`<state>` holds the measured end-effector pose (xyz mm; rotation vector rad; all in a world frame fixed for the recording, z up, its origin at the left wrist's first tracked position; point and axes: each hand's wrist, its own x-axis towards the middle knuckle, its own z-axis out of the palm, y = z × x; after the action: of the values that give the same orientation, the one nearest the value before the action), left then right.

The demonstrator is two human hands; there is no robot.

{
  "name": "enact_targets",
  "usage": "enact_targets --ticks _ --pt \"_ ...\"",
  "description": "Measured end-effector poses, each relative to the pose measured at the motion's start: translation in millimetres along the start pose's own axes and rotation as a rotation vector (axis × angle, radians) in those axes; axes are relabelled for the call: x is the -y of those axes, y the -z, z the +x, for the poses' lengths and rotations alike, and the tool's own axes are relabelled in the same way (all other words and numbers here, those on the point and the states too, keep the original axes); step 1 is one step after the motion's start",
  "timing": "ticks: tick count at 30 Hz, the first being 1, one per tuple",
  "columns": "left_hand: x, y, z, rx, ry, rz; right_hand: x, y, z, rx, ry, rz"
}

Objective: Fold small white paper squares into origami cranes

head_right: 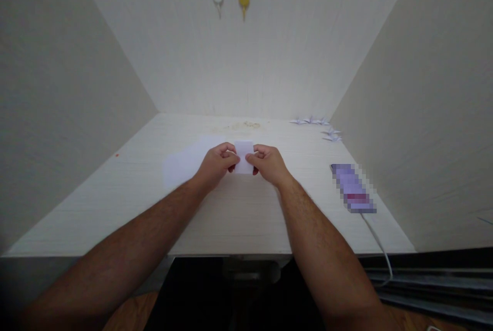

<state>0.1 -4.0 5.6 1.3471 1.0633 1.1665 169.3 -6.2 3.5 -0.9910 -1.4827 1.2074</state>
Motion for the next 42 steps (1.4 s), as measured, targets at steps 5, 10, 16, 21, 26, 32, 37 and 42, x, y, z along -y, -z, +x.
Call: enact_targets --ticks 5,10,16,21,26,32,37,42 --pt "-0.4 0.6 0.6 0.017 0.041 -0.165 2.1 0.0 -1.6 0.041 -0.016 0.102" --pt "-2.2 2.8 0.9 0.062 0.108 -0.271 0.3 2.9 -2.8 0.045 -0.039 0.142" --pt "-0.9 2.3 0.8 0.009 0.069 -0.199 0.0 4.5 -3.7 0.06 0.0 0.135" --pt "-0.6 3.5 0.4 -0.056 -0.064 0.012 -0.2 0.1 -0.9 0.016 0.006 0.048" --pt "-3.0 2.9 -1.8 -0.055 -0.095 0.117 -0.5 -2.0 0.0 0.001 -0.02 0.01" --pt "-1.6 2.5 -1.3 -0.054 -0.085 0.113 0.2 -2.2 -1.2 -0.01 -0.03 0.016" --pt "-0.7 2.4 -0.7 -0.049 -0.089 0.112 -0.3 -2.5 -1.0 -0.01 -0.034 0.009" --pt "3.3 2.9 -1.9 0.034 -0.173 0.189 0.1 -2.9 -0.4 -0.036 -0.034 -0.069"
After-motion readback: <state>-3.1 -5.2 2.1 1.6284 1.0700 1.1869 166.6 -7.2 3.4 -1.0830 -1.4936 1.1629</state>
